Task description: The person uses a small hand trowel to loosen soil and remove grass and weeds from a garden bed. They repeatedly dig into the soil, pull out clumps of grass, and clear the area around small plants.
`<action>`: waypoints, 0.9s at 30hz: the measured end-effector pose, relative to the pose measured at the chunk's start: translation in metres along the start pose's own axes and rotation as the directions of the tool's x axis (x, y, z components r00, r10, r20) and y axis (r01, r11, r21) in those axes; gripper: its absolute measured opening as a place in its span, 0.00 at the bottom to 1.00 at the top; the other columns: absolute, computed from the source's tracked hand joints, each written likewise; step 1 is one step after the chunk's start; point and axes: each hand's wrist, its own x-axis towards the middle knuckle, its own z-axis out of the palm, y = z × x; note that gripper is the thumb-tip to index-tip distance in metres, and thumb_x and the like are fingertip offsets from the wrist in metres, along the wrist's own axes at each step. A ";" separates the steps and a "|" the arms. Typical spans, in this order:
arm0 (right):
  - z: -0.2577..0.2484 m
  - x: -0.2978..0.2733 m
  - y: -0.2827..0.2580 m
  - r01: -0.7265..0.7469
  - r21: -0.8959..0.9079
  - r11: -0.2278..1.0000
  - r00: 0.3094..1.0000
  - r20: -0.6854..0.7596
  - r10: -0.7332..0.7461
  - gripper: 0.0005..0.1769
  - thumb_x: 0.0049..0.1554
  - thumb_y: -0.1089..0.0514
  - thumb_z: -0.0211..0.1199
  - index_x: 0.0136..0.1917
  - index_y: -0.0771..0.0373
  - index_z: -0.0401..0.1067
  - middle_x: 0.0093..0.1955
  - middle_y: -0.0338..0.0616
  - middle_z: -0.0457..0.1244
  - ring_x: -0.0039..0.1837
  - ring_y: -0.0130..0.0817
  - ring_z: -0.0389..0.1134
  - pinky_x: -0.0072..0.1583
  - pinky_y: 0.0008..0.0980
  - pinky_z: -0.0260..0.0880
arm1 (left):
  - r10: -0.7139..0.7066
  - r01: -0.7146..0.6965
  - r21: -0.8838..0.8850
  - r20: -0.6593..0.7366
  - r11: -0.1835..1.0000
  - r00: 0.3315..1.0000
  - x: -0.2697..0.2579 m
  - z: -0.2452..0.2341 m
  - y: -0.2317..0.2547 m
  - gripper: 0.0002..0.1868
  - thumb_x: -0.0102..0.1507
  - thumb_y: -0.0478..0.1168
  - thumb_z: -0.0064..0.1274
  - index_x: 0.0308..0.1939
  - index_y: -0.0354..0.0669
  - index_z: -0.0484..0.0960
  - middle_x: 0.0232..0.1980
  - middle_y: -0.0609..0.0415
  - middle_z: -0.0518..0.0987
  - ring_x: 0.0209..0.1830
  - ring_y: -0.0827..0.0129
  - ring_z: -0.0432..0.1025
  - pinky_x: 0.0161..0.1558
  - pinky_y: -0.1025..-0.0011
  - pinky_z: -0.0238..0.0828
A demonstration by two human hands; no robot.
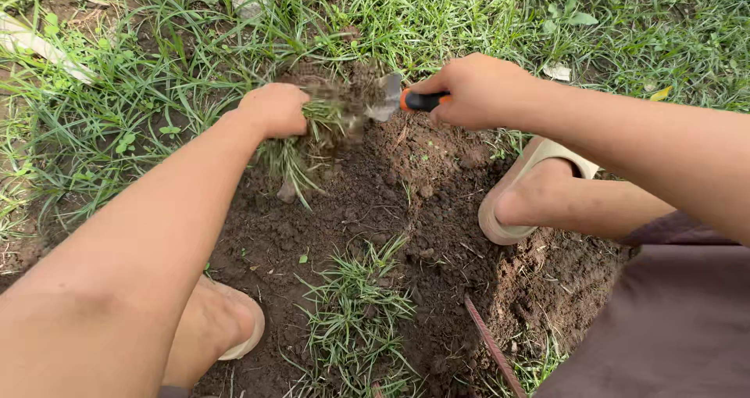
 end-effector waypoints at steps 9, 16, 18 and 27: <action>0.038 0.114 -0.046 -0.036 0.344 0.938 0.999 0.032 0.026 0.22 0.60 0.57 0.55 0.65 0.44 0.77 0.30 0.44 0.67 0.27 0.33 0.69 0.34 0.37 0.73 | 0.197 -0.081 0.376 -0.284 0.923 0.938 0.105 0.035 -0.030 0.16 0.64 0.34 0.50 0.54 0.33 0.82 0.53 0.39 0.82 0.44 0.49 0.80 0.39 0.54 0.79; 0.081 0.117 0.001 0.204 0.290 0.935 0.963 -0.231 -0.138 0.29 0.54 0.57 0.60 0.70 0.46 0.71 0.40 0.54 0.69 0.40 0.50 0.73 0.47 0.47 0.72 | 0.003 0.129 0.507 -0.250 0.852 0.968 0.164 0.055 -0.040 0.13 0.60 0.37 0.55 0.47 0.40 0.88 0.51 0.44 0.83 0.48 0.55 0.79 0.40 0.62 0.79; 0.103 0.102 -0.009 0.139 0.341 0.930 0.982 -0.166 -0.086 0.33 0.56 0.55 0.60 0.75 0.47 0.63 0.40 0.56 0.69 0.42 0.53 0.73 0.49 0.49 0.71 | -0.117 0.164 0.487 -0.124 0.858 0.985 0.166 0.044 -0.031 0.14 0.58 0.40 0.60 0.47 0.42 0.88 0.49 0.48 0.85 0.48 0.57 0.80 0.42 0.63 0.78; 0.121 0.079 -0.023 0.140 0.382 0.914 0.978 -0.200 -0.066 0.36 0.59 0.56 0.58 0.79 0.48 0.55 0.42 0.54 0.70 0.45 0.54 0.72 0.48 0.53 0.71 | -0.053 0.116 0.401 -0.166 0.909 0.985 0.148 0.041 -0.039 0.12 0.63 0.37 0.52 0.44 0.45 0.90 0.46 0.47 0.86 0.47 0.53 0.81 0.43 0.58 0.78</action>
